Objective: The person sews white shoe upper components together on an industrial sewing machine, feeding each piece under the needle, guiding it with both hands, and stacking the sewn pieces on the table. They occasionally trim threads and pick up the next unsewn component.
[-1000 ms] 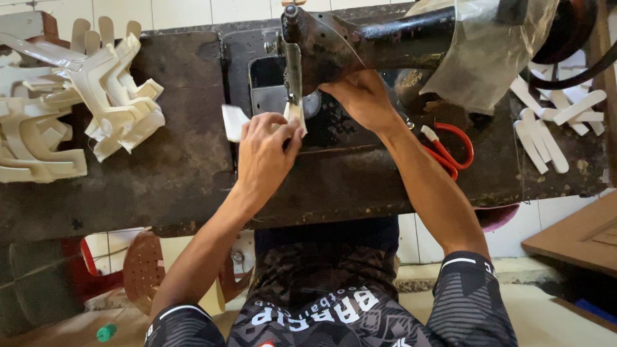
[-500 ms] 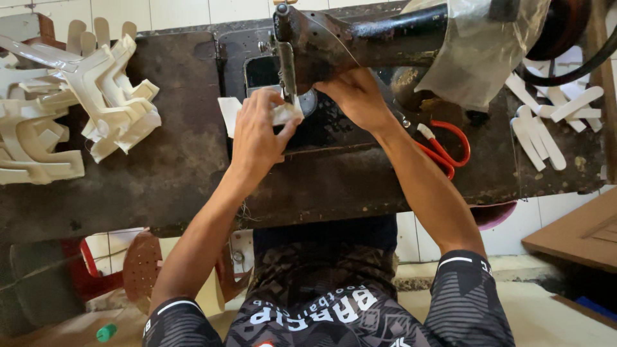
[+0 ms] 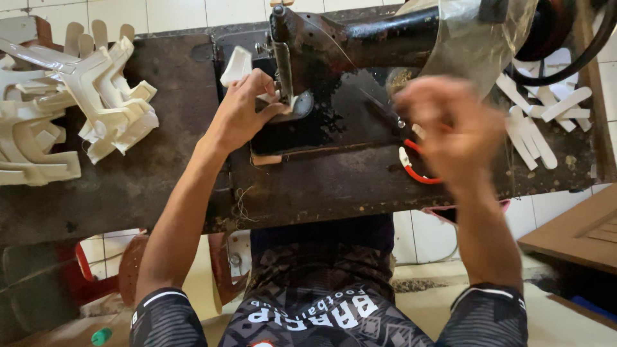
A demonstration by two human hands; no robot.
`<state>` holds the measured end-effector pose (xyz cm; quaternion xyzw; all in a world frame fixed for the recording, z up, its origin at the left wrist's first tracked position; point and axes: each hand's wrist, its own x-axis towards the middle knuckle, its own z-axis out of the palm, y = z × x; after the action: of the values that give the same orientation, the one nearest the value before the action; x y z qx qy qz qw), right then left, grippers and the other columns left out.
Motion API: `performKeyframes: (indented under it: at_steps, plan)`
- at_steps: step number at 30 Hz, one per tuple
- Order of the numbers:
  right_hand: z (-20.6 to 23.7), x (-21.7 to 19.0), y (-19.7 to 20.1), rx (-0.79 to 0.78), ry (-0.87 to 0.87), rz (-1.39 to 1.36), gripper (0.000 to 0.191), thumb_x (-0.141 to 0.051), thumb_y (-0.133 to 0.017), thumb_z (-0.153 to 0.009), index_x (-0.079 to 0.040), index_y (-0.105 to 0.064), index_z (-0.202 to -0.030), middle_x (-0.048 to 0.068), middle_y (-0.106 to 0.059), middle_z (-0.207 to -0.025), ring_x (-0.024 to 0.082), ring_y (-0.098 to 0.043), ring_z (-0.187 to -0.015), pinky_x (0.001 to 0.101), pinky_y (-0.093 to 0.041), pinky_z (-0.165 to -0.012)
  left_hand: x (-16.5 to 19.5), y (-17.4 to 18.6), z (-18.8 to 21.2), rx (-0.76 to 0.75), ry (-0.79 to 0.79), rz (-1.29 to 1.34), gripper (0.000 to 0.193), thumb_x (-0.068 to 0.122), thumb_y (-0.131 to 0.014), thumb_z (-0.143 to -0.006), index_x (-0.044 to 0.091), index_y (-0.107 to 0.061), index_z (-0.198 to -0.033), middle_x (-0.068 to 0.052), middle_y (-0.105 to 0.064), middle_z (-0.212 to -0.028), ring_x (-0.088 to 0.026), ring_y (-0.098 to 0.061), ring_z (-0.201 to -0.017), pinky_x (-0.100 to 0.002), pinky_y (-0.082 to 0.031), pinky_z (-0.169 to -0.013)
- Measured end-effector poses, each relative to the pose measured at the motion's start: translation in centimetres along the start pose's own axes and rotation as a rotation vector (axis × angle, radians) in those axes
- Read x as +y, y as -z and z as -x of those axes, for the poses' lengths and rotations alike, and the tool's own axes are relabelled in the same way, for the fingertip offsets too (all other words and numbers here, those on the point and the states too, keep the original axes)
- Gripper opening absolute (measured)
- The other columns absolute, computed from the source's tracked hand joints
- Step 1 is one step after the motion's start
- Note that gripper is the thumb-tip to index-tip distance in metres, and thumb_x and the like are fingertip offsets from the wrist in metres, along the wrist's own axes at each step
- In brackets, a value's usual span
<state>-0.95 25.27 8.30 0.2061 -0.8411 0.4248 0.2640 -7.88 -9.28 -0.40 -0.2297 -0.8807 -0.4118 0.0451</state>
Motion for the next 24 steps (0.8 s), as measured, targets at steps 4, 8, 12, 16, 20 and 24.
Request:
performKeyframes:
  at_steps: [4, 8, 12, 16, 20, 24]
  plan:
    - [-2.2, 5.0, 6.2, 0.306, 0.281, 0.484, 0.018, -0.009, -0.059, -0.116, 0.005, -0.064, -0.125, 0.019, -0.072, -0.112, 0.032, -0.073, -0.097, 0.0414, -0.056, -0.09, -0.4, 0.0, -0.2, -0.035, -0.007, -0.011, 0.028, 0.011, -0.078, -0.098, 0.008, -0.052, -0.108, -0.011, -0.064, -0.109, -0.033, -0.059, -0.107, -0.048, -0.048, -0.087]
    - [-4.0, 12.4, 8.9, 0.252, 0.256, 1.073, 0.027, -0.024, -0.056, -0.116, 0.001, -0.065, -0.12, 0.015, -0.073, -0.104, 0.031, -0.073, -0.093, 0.0363, -0.057, -0.081, -0.8, -0.3, -0.1, -0.007, -0.032, -0.012, 0.027, 0.009, -0.076, -0.098, 0.007, -0.053, -0.112, -0.012, -0.064, -0.112, -0.034, -0.06, -0.108, -0.049, -0.049, -0.089]
    - [-4.5, 18.4, 10.1, 0.209, -0.045, 0.937, 0.024, -0.02, -0.057, -0.115, 0.0, -0.069, -0.107, 0.018, -0.071, -0.085, 0.036, -0.07, -0.073, 0.0403, -0.053, -0.058, -1.3, -0.9, 0.4, 0.041, -0.027, -0.032, 0.029, 0.009, -0.078, -0.099, 0.005, -0.054, -0.114, -0.011, -0.067, -0.118, -0.035, -0.062, -0.118, -0.049, -0.05, -0.096]
    - [-5.4, 19.8, 10.8, 0.118, -0.158, 0.906, 0.026, -0.019, -0.055, -0.112, 0.001, -0.07, -0.106, 0.023, -0.068, -0.08, 0.039, -0.067, -0.064, 0.0447, -0.049, -0.051, -2.2, -1.0, 0.9, 0.247, -0.111, -0.173, 0.037, 0.004, -0.075, -0.093, 0.0, -0.054, -0.122, -0.021, -0.061, -0.143, -0.036, -0.06, -0.128, -0.049, -0.047, -0.108]
    - [-7.1, 16.6, 9.9, 0.178, 0.039, 0.976, 0.025, -0.021, -0.056, -0.115, -0.001, -0.07, -0.111, 0.018, -0.071, -0.088, 0.034, -0.069, -0.073, 0.0398, -0.053, -0.058, -3.4, 0.4, 1.2, 0.55, -0.059, -0.643, 0.037, 0.014, -0.081, -0.095, 0.005, -0.059, -0.123, -0.024, -0.061, -0.136, -0.039, -0.06, -0.124, -0.047, -0.048, -0.103]
    - [-3.6, 12.3, 6.8, 0.534, 0.164, 0.607, 0.019, -0.011, -0.06, -0.114, 0.001, -0.066, -0.127, 0.014, -0.079, -0.103, 0.026, -0.074, -0.083, 0.0388, -0.054, -0.07, -3.8, 1.0, 1.3, 0.477, 0.378, 0.291, 0.032, 0.01, -0.074, -0.103, 0.001, -0.058, -0.128, -0.017, -0.067, -0.114, -0.022, -0.062, -0.089, -0.037, -0.052, -0.084]
